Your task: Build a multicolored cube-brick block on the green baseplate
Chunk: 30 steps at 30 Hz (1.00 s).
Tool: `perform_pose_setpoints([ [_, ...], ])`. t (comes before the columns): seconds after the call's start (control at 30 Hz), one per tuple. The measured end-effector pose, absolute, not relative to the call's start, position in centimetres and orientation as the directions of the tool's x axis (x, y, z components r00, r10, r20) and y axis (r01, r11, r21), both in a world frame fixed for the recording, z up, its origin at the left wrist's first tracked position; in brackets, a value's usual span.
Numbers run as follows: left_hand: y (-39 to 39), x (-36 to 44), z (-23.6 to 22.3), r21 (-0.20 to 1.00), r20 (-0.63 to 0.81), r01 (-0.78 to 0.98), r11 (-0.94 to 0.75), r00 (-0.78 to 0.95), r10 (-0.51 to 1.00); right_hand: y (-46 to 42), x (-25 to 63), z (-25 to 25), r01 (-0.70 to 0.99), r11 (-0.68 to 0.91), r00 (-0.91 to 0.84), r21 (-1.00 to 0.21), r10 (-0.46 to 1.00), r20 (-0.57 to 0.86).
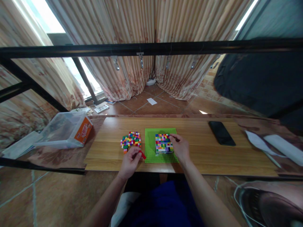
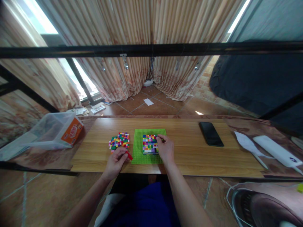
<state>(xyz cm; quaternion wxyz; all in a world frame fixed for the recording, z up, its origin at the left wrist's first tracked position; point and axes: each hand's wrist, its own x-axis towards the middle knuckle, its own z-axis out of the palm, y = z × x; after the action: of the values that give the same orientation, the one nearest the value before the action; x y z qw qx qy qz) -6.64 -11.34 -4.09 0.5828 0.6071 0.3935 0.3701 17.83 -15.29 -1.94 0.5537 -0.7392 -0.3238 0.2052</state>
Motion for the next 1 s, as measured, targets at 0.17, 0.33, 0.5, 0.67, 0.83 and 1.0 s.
perform_pose_setpoints([
  [0.17, -11.3, -6.6, -3.9, 1.000, -0.002, 0.027, -0.010, 0.418, 0.908, -15.2, 18.0, -2.0, 0.241, -0.154, 0.693, -0.958, 0.718, 0.059],
  [0.33, -11.3, -6.6, -3.5, 1.000, -0.004, 0.009, 0.000, 0.407, 0.913, -16.4, 17.6, -1.1, 0.321, -0.135, 0.711, -0.937, 0.689, 0.144],
  [0.5, -11.3, -6.5, -3.6, 0.999, 0.003, -0.049, 0.018, 0.407, 0.913, -18.3, 14.0, 1.0, 0.482, 0.009, 0.568, -0.876, 0.758, 0.320],
  [0.67, -11.1, -6.7, -3.5, 0.996, 0.005, -0.086, 0.035, 0.425, 0.905, -19.3, 8.4, 0.7, 0.659, 0.059, 0.239, -0.750, 0.929, 0.283],
  [0.83, -10.7, -7.2, -3.0, 0.996, 0.008, -0.078, 0.031, 0.454, 0.891, -19.1, 5.9, -0.7, 0.749, -0.021, 0.169, -0.662, 0.972, 0.160],
  [1.0, -10.6, -7.7, -2.6, 0.991, -0.034, -0.095, 0.091, 0.480, 0.877, -18.7, 5.9, -1.5, 0.730, -0.056, 0.188, -0.681, 0.975, 0.121],
])
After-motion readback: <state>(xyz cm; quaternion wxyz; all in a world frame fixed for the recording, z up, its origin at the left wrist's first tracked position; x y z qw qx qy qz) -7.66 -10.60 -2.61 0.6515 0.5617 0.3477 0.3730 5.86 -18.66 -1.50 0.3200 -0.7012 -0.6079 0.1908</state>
